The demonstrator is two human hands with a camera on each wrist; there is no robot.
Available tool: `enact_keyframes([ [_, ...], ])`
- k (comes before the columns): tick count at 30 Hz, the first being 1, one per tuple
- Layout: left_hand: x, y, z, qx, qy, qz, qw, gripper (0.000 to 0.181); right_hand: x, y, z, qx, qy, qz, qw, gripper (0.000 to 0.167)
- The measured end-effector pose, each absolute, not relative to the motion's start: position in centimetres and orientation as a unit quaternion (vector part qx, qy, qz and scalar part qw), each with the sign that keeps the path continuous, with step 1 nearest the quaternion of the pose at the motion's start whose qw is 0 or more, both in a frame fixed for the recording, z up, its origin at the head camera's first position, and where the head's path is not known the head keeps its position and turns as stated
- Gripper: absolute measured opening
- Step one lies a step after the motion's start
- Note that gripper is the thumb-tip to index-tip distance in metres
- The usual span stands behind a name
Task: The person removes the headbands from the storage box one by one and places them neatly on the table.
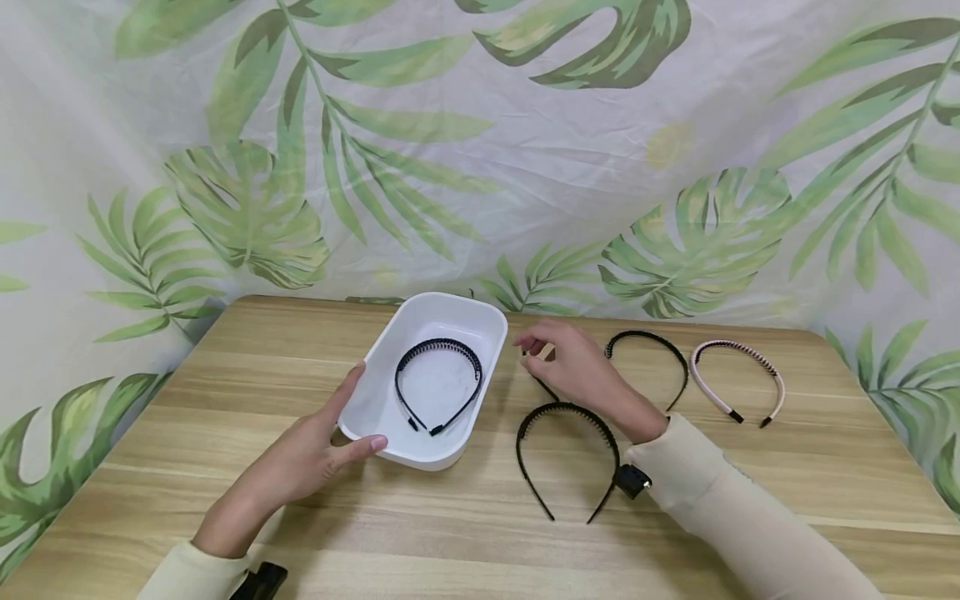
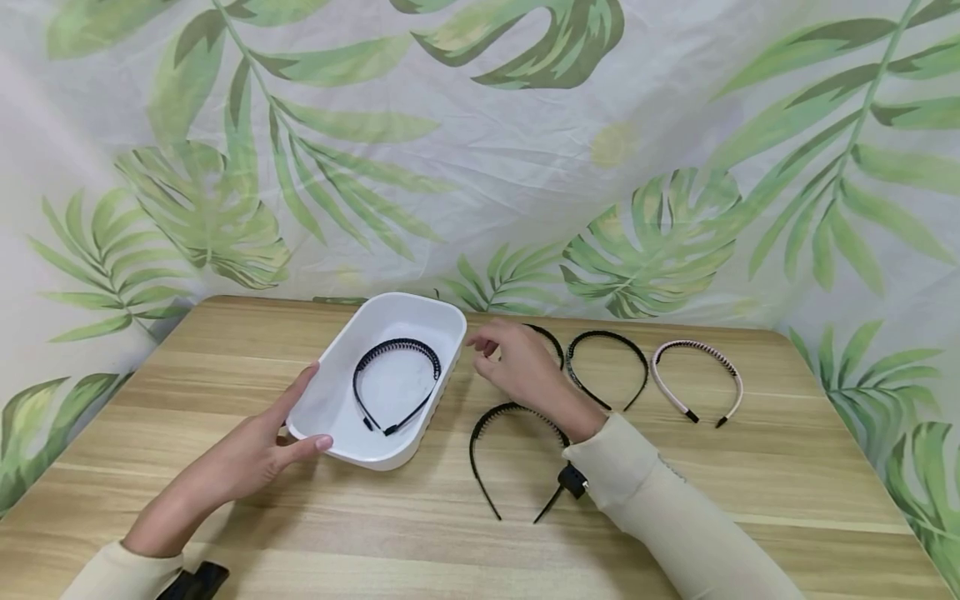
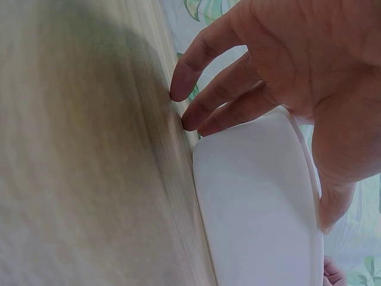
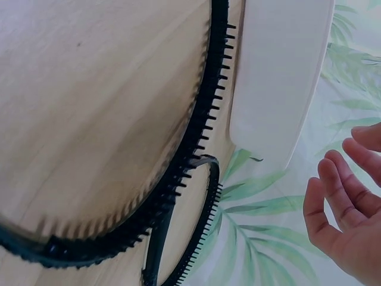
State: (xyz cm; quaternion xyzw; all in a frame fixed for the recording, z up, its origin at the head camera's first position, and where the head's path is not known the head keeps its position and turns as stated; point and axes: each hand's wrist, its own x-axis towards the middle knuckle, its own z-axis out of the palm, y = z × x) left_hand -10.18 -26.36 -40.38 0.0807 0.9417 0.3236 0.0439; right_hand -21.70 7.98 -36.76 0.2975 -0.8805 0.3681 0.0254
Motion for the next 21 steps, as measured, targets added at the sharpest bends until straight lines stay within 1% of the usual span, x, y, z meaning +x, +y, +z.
enact_keyframes([
  [5, -10.2, -26.4, -40.4, 0.08, 0.941, 0.325, 0.045, 0.105, -21.7, 7.4, -36.6, 0.297, -0.873, 0.385, 0.031, 0.02],
  [11, -10.2, -26.4, -40.4, 0.079, 0.941, 0.325, 0.045, 0.105, -21.5, 6.4, -36.2, 0.297, -0.868, 0.398, 0.032, 0.026],
  [16, -10.2, -26.3, -40.4, 0.079, 0.942, 0.324, 0.044, 0.105, -21.7, 5.5, -36.4, 0.309, -0.854, 0.416, 0.045, 0.024],
  [21, -10.2, -26.4, -40.4, 0.078, 0.941, 0.327, 0.044, 0.105, -21.9, 4.4, -36.6, 0.301, -0.846, 0.438, 0.034, 0.027],
])
